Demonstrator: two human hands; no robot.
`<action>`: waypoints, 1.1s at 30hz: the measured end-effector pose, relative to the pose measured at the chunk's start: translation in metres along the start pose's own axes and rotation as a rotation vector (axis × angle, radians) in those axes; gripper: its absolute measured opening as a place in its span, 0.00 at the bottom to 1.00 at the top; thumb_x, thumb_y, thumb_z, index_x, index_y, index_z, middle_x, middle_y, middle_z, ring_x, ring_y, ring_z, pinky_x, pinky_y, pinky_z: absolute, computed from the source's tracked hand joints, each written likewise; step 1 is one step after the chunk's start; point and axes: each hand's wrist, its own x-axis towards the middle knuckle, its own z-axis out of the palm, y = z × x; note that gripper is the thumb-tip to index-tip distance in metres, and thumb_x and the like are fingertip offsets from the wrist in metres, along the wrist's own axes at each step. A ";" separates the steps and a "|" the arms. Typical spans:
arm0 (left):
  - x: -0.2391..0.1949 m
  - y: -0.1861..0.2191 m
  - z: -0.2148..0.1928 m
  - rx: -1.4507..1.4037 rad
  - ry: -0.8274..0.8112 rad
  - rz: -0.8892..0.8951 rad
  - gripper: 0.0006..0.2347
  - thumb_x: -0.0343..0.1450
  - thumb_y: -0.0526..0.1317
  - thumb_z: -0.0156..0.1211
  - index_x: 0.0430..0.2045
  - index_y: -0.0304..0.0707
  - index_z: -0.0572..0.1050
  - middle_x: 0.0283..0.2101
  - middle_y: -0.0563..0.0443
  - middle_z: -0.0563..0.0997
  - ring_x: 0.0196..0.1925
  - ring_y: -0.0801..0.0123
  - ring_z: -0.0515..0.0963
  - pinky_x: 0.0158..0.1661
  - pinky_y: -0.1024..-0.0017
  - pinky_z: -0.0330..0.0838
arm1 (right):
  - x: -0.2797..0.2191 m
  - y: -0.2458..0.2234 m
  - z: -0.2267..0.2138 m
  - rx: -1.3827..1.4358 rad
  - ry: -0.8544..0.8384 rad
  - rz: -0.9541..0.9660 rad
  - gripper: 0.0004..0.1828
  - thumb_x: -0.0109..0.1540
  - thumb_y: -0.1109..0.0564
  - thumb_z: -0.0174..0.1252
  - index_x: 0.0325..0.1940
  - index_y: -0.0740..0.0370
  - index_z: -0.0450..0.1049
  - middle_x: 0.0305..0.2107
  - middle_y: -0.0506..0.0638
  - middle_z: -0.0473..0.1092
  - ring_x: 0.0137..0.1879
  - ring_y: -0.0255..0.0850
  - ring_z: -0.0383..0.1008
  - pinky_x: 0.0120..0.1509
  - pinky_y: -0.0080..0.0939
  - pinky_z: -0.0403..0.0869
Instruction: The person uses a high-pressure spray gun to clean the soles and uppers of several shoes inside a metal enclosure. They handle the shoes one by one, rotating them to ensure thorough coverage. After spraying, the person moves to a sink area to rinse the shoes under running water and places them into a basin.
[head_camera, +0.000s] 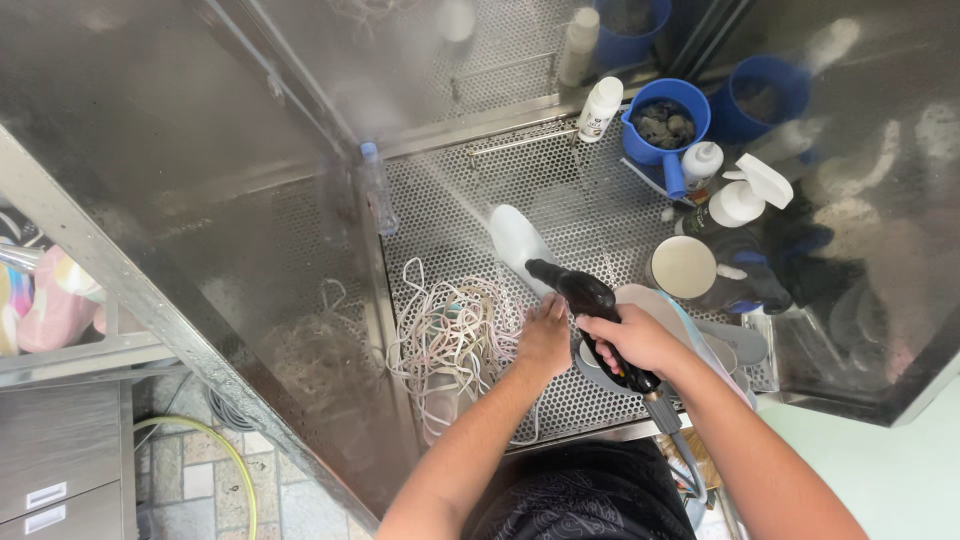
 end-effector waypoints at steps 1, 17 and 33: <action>0.000 0.000 0.001 0.000 -0.008 -0.003 0.30 0.66 0.35 0.56 0.64 0.18 0.59 0.72 0.38 0.57 0.77 0.54 0.50 0.70 0.50 0.51 | -0.001 0.000 -0.001 -0.026 0.005 -0.009 0.23 0.63 0.46 0.59 0.23 0.66 0.67 0.14 0.50 0.65 0.17 0.39 0.66 0.22 0.42 0.67; 0.017 -0.007 0.011 -0.035 -0.062 -0.087 0.22 0.74 0.33 0.49 0.65 0.27 0.65 0.74 0.43 0.61 0.78 0.57 0.56 0.73 0.55 0.58 | 0.018 0.013 -0.002 0.015 0.110 -0.251 0.16 0.61 0.45 0.60 0.33 0.61 0.74 0.20 0.46 0.71 0.26 0.34 0.70 0.32 0.38 0.70; 0.094 -0.060 -0.097 -0.742 0.471 -0.371 0.15 0.75 0.40 0.53 0.56 0.39 0.72 0.53 0.43 0.82 0.58 0.51 0.81 0.62 0.59 0.71 | -0.059 0.054 -0.041 0.053 0.223 -0.315 0.16 0.62 0.47 0.60 0.37 0.63 0.73 0.25 0.47 0.72 0.34 0.36 0.72 0.43 0.39 0.72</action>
